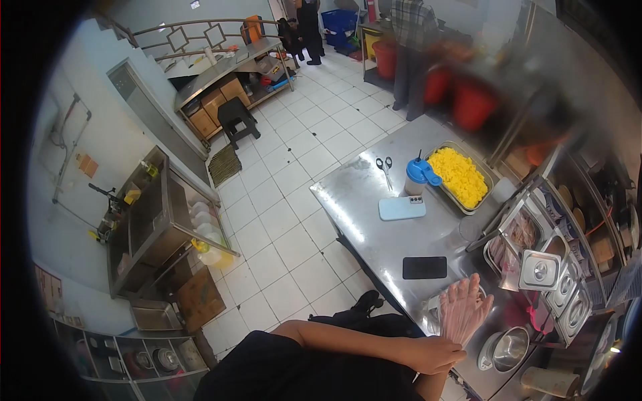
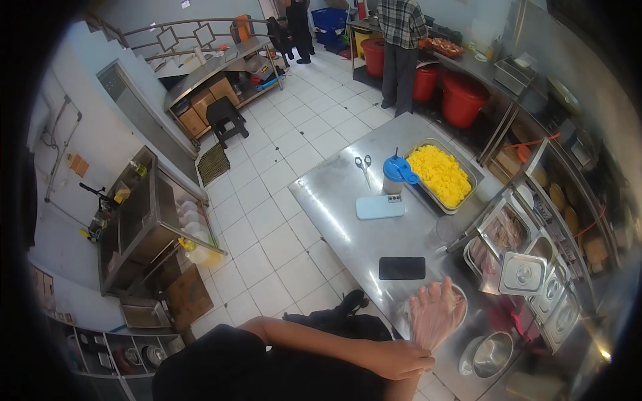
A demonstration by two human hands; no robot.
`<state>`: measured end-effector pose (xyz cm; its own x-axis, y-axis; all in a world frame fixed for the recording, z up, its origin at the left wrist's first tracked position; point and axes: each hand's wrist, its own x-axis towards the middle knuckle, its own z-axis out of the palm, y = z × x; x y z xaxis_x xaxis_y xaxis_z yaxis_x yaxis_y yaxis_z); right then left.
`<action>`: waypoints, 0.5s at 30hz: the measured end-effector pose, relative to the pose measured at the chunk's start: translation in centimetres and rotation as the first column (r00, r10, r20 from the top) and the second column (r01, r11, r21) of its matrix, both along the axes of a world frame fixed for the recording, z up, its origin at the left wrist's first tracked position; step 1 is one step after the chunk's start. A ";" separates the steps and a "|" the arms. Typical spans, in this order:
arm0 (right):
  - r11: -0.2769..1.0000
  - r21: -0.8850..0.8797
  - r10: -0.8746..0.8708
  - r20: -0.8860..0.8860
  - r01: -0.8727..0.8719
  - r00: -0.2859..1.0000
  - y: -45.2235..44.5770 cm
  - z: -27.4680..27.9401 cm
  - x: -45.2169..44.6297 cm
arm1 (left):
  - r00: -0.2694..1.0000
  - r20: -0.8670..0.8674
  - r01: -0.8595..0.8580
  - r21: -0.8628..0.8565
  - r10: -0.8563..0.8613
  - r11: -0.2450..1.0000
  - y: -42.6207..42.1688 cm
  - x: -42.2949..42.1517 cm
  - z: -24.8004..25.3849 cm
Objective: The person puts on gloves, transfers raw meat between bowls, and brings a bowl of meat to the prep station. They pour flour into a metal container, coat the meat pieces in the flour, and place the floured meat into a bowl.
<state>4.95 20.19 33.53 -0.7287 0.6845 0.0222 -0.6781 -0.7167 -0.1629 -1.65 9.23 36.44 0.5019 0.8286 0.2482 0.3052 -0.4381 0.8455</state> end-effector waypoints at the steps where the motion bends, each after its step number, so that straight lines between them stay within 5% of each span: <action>1: 1.000 0.010 0.002 -0.001 -0.002 1.000 0.1 0.0 0.0 | 1.000 0.009 -0.010 0.000 0.010 1.000 0.0 0.1 0.0; 15: 0.997 0.020 0.073 -0.112 -0.071 0.991 1.3 -0.6 0.6 | 0.997 0.076 -0.006 -0.035 0.009 0.999 0.9 0.5 0.0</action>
<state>5.60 21.51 32.93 -0.7685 0.6290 0.1172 -0.6393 -0.7625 -0.1000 -1.18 10.15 36.48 0.4763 0.8409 0.2569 0.2424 -0.4065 0.8809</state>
